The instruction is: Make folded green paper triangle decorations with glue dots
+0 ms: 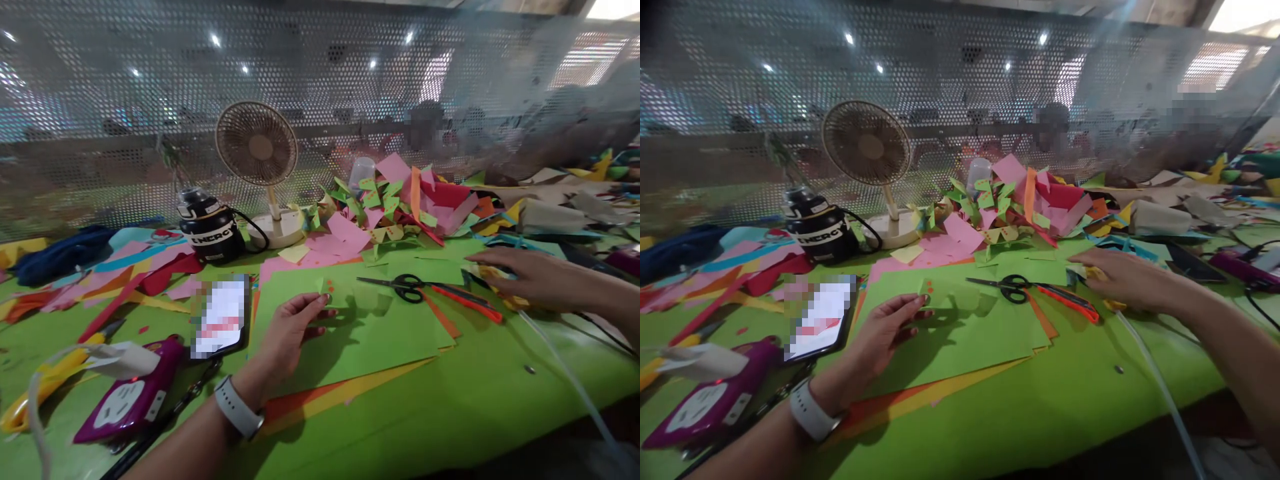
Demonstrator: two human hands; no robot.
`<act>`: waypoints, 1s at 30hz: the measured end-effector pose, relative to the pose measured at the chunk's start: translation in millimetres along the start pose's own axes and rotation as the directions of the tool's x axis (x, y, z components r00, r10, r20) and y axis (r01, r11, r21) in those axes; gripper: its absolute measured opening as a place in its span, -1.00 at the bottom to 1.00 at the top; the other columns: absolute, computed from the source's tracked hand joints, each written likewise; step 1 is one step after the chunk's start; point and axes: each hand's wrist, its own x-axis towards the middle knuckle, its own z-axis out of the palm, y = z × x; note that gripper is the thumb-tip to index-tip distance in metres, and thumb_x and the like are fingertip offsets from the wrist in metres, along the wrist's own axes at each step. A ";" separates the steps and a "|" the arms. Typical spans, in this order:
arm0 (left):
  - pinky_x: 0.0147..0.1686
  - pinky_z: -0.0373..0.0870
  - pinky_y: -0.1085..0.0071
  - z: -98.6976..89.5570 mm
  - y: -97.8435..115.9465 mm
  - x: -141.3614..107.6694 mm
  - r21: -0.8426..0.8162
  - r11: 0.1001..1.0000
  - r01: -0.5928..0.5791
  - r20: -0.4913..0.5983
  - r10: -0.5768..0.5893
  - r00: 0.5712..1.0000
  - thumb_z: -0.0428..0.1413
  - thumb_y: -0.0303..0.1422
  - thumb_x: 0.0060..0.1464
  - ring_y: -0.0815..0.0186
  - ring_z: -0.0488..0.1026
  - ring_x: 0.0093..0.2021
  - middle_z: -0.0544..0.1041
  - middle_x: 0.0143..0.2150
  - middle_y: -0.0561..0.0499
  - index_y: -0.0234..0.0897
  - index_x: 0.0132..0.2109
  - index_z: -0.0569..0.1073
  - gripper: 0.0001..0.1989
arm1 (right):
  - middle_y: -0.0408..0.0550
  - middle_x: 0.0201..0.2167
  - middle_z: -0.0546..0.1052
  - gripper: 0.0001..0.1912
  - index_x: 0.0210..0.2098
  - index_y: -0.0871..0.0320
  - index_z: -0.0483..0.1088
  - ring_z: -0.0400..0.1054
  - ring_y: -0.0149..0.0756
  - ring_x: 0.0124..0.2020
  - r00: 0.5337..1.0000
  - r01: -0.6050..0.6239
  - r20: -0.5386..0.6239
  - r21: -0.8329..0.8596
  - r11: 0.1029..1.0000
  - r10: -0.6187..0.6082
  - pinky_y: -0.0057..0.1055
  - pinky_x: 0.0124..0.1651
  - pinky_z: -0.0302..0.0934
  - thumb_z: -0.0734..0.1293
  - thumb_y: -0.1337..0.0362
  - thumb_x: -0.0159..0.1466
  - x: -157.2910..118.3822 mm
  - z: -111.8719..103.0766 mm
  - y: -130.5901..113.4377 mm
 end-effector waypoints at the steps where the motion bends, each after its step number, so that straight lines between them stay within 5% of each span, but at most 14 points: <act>1: -0.55 0.29 0.60 0.9 0.7 -0.3 -0.007 1.000 0.005 -0.006 -0.005 1.000 0.44 -0.26 -0.35 0.38 0.54 -0.36 0.58 -0.38 0.07 -0.26 -0.38 0.56 -0.67 | 0.27 0.14 0.42 -0.42 0.09 0.29 0.44 0.33 0.07 0.14 0.998 -0.056 0.023 -0.094 0.994 0.058 -0.10 0.18 0.22 0.22 0.33 0.07 -5.1 6.9 16.9; 4: -0.55 0.31 0.61 3.4 2.5 -1.1 -0.034 0.999 0.014 -0.031 -0.015 0.999 0.44 -0.31 -0.36 0.39 0.54 -0.37 0.58 -0.38 0.07 -0.27 -0.41 0.56 -0.70 | 0.29 0.17 0.38 -0.33 0.14 0.35 0.38 0.29 0.06 0.18 0.987 -0.121 0.075 -0.234 0.965 0.142 -0.14 0.21 0.19 0.22 0.35 0.01 -14.7 31.9 54.6; 8: -0.50 0.36 0.59 3.9 2.7 -1.1 -0.060 0.998 0.006 -0.060 -0.010 0.998 0.44 -0.35 -0.37 0.38 0.54 -0.36 0.58 -0.38 0.07 -0.28 -0.43 0.56 -0.72 | 0.25 0.15 0.41 -0.31 0.21 0.31 0.30 0.35 0.07 0.11 0.993 -0.115 -0.024 -0.248 0.962 0.113 -0.09 0.16 0.23 0.17 0.24 0.09 -21.6 55.2 77.7; 19: -0.44 0.38 0.53 1.9 2.3 -0.1 -0.068 0.998 -0.001 -0.058 -0.003 0.998 0.44 -0.34 -0.34 0.33 0.55 -0.31 0.59 -0.34 0.05 -0.28 -0.39 0.55 -0.70 | 0.41 -0.05 0.48 -0.59 -0.10 0.18 0.49 0.37 0.10 -0.05 0.994 -0.083 -0.083 -0.154 0.985 0.071 -0.05 0.06 0.16 0.25 0.33 0.06 -29.9 55.5 81.1; 25: -0.43 0.39 0.55 2.4 1.8 -0.9 -0.089 0.996 0.005 -0.040 -0.008 0.999 0.43 -0.34 -0.31 0.37 0.55 -0.33 0.59 -0.34 0.07 -0.29 -0.38 0.56 -0.72 | 0.40 -0.04 0.43 -0.68 -0.13 0.12 0.41 0.33 0.07 -0.01 0.984 -0.067 -0.168 -0.039 0.997 0.059 -0.07 0.09 0.10 0.24 0.26 0.11 -38.2 52.2 81.6; 27: -0.44 0.39 0.55 2.6 1.8 -1.0 -0.093 0.996 0.007 -0.038 -0.011 0.999 0.42 -0.35 -0.28 0.35 0.56 -0.33 0.59 -0.34 0.06 -0.29 -0.38 0.55 -0.73 | 0.41 0.00 0.40 -0.65 -0.12 0.11 0.34 0.29 0.11 0.04 0.954 -0.153 -0.252 0.055 0.987 0.162 -0.05 0.10 0.07 0.26 0.22 0.08 -41.3 45.3 74.5; 30: -0.48 0.37 0.55 2.3 0.9 0.1 -0.094 0.996 0.007 -0.024 -0.009 1.000 0.41 -0.35 -0.24 0.32 0.58 -0.33 0.59 -0.33 0.05 -0.27 -0.36 0.54 -0.74 | 0.40 0.03 0.38 -0.63 -0.17 0.06 0.27 0.30 0.12 0.00 0.818 -0.326 -0.364 0.344 0.880 0.445 0.00 -0.01 0.10 0.29 0.23 -0.01 -39.5 32.3 48.9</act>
